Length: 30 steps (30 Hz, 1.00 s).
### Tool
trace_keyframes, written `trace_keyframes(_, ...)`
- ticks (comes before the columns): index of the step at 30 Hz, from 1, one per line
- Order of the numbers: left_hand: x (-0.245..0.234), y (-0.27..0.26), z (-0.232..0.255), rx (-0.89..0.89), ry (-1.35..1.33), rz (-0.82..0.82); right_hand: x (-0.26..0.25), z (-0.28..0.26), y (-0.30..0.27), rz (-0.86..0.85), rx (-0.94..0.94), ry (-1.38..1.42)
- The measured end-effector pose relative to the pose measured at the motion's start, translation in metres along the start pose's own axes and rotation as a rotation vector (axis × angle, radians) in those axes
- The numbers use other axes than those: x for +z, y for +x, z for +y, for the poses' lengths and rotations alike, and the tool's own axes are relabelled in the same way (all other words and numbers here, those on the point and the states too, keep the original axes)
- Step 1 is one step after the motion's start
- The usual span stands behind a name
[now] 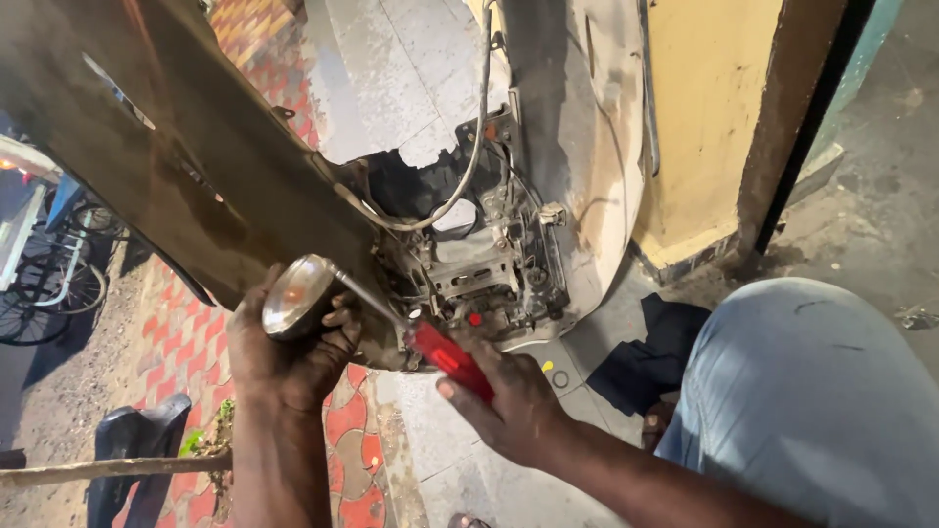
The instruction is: The person crouches beside a scooter with its front body panel removed and works on the front indicator light assembly. They use a red-handled screwdriver to unscrew the indicator lens, remove the cover, take out the orange bulb, and work the bulb and wiring at the front of the scooter.
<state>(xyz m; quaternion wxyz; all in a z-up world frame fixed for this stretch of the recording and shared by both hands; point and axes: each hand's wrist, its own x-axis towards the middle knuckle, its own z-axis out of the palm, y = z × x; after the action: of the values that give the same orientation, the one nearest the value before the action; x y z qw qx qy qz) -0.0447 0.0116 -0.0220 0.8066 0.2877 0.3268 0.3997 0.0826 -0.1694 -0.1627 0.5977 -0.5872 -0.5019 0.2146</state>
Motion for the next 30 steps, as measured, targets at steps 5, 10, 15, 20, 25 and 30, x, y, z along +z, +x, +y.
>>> trace_keyframes(5, 0.011, -0.009, 0.0, 0.084, 0.103, 0.182, 0.007, 0.001, -0.005, -0.115, 0.014, -0.014)
trace_keyframes(10, 0.003, -0.011, 0.0, 0.119, 0.068, 0.149, 0.012, 0.006, -0.01, -0.05, -0.004, 0.064)
trace_keyframes(15, -0.008, -0.008, -0.003, 0.15, 0.058, 0.166, 0.015, 0.007, -0.008, -0.021, 0.03, 0.197)
trace_keyframes(20, -0.009, -0.018, -0.032, 0.104, 0.149, 0.116, 0.019, 0.023, -0.006, -0.093, 0.104, 0.475)
trace_keyframes(25, -0.038, -0.031, -0.093, -0.069, 0.33, 0.283, 0.003, 0.016, 0.01, -0.091, 0.123, 0.378)
trace_keyframes(30, -0.078, -0.033, -0.125, -0.208, 0.353, 0.204, -0.005, 0.024, 0.009, -0.318, -0.248, 0.19)
